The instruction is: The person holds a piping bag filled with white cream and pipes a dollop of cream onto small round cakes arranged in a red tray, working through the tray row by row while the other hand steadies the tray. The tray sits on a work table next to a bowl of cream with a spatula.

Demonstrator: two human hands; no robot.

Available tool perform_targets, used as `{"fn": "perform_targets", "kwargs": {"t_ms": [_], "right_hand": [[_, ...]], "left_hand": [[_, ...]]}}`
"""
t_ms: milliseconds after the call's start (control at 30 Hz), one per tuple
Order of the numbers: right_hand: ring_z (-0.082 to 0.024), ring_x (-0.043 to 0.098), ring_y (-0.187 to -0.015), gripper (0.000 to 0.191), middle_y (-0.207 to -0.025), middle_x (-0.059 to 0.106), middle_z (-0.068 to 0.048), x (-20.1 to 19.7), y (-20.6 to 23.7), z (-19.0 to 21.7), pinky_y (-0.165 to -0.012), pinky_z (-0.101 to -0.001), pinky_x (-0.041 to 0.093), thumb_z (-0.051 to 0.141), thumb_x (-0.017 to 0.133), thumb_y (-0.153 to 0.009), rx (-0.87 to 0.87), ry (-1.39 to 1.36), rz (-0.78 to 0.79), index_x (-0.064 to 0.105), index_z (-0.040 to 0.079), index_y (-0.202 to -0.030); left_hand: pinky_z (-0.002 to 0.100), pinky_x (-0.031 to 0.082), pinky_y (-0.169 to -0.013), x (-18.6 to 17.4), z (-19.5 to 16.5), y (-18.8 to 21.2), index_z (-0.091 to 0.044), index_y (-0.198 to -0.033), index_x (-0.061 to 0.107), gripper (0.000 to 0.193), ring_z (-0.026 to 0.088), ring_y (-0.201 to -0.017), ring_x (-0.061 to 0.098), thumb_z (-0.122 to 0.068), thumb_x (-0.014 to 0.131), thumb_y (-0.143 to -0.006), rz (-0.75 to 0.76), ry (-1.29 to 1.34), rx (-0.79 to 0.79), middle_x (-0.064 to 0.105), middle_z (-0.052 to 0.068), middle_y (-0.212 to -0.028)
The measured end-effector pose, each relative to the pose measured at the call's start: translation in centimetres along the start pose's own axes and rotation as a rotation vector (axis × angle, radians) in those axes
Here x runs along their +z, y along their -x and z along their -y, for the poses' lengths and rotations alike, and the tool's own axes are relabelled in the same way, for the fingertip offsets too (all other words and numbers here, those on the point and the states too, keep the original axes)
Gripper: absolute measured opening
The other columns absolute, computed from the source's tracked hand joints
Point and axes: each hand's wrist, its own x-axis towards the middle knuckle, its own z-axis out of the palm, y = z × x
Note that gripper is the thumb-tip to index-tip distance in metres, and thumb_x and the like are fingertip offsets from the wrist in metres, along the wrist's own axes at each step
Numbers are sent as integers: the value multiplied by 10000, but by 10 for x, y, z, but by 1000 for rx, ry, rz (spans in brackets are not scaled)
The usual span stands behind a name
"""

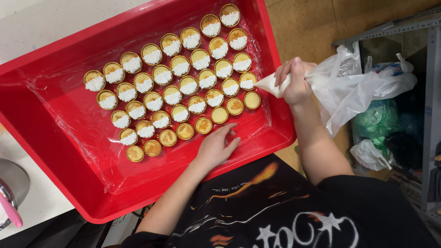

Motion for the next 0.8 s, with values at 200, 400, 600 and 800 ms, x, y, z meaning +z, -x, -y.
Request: {"fn": "perform_targets", "kwargs": {"t_ms": [200,400,600,800], "right_hand": [[-201,514,-504,527,-633,501,-107,0,-1,-1,-608,-349,509,273,375,-1165,-14,-22,-14,482,28,-711],[-214,535,-552,561,-611,508,-103,1,-1,4,-697,-374,526,268,373,-1178,-55,87,26,502,19,-693],[-207,517,-543,548,-612,502,-104,5,-1,4,-624,-338,499,260,383,-1173,-50,62,-3,489,12,-695],[-210,519,-545,550,-606,499,-108,6,-2,4,-682,-366,510,256,378,-1176,-66,99,-13,486,12,-695]], "left_hand": [[346,556,-674,-1,-1,0,-114,-1400,570,550,180,-713,678,-340,679,-911,13,-10,-10,719,26,-1064],[344,561,-683,1,-1,0,-113,-1400,571,550,175,-724,679,-345,680,-912,-1,2,-1,722,28,-1065],[345,559,-693,1,1,1,-113,-1402,571,556,182,-738,675,-348,682,-912,-8,-8,4,720,32,-1067],[348,562,-701,3,-1,-1,-117,-1407,567,559,187,-739,680,-350,676,-910,7,-4,-12,718,33,-1070]]}}
